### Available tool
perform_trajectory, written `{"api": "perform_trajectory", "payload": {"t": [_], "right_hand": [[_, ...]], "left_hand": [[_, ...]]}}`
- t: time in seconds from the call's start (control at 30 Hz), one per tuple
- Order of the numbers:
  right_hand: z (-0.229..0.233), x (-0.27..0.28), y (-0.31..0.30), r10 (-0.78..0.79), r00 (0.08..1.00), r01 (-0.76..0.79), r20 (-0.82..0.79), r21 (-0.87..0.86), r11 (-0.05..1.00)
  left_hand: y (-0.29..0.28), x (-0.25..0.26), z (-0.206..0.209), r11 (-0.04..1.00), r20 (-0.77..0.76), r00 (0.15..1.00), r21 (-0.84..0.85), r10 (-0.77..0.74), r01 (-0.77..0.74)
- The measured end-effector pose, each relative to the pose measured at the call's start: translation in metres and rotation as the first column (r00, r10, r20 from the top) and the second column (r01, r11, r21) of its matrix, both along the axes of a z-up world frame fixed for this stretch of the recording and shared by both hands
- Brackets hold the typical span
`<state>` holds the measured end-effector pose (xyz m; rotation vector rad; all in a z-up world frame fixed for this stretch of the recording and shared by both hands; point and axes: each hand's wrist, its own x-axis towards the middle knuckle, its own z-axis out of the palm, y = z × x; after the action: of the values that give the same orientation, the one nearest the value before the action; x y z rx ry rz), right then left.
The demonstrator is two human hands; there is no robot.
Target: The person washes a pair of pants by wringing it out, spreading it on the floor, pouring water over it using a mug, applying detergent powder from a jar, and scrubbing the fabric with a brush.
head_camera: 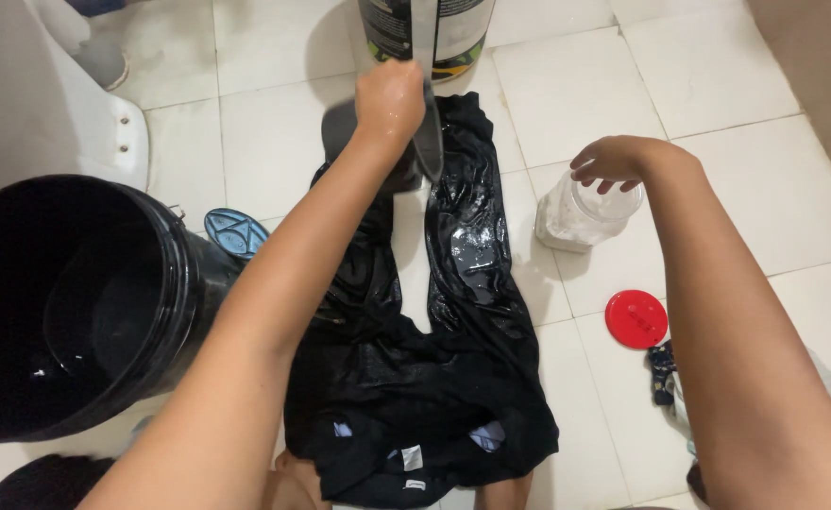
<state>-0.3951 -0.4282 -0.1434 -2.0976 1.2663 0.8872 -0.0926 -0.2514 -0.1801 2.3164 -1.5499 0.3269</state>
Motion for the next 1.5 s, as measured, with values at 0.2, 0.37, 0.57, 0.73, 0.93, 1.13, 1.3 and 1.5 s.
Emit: {"api": "perform_trajectory", "payload": {"t": [0.2, 0.37, 0.57, 0.73, 0.93, 1.13, 1.3, 1.5], "right_hand": [[-0.002, 0.005, 0.006, 0.034, 0.999, -0.034, -0.005, -0.011, 0.999], [-0.008, 0.008, 0.005, 0.056, 0.998, -0.056, -0.019, -0.006, 0.998], [-0.005, 0.009, 0.006, 0.020, 1.000, -0.020, -0.016, 0.000, 1.000], [-0.001, 0.005, 0.006, 0.026, 0.999, -0.026, -0.019, -0.002, 1.000], [-0.002, -0.007, 0.000, 0.013, 1.000, -0.014, -0.022, -0.017, 1.000], [-0.008, -0.007, -0.005, 0.001, 1.000, -0.001, -0.027, -0.021, 1.000], [-0.008, -0.002, -0.001, 0.033, 0.999, -0.034, -0.029, -0.022, 0.999], [-0.008, 0.001, -0.001, 0.017, 1.000, -0.017, -0.016, -0.012, 1.000]], "left_hand": [[0.004, -0.018, -0.039, 0.896, -0.118, 0.993, 0.436, -0.030, 0.079], [-0.002, -0.047, -0.047, 0.882, -0.129, 0.992, 0.467, -0.005, 0.065], [-0.032, -0.051, -0.017, 0.989, 0.037, 0.996, 0.117, 0.086, -0.090], [-0.032, -0.036, 0.002, 0.976, 0.283, 0.959, -0.217, 0.025, 0.039], [-0.014, -0.026, 0.008, 0.986, 0.214, 0.977, -0.164, 0.004, 0.032], [-0.015, -0.030, -0.009, 0.998, 0.130, 0.990, 0.036, -0.052, 0.048], [-0.025, -0.048, -0.024, 0.981, 0.114, 0.991, 0.188, -0.066, 0.044], [-0.043, -0.049, -0.012, 0.994, 0.264, 0.963, -0.079, -0.047, 0.070]]}}
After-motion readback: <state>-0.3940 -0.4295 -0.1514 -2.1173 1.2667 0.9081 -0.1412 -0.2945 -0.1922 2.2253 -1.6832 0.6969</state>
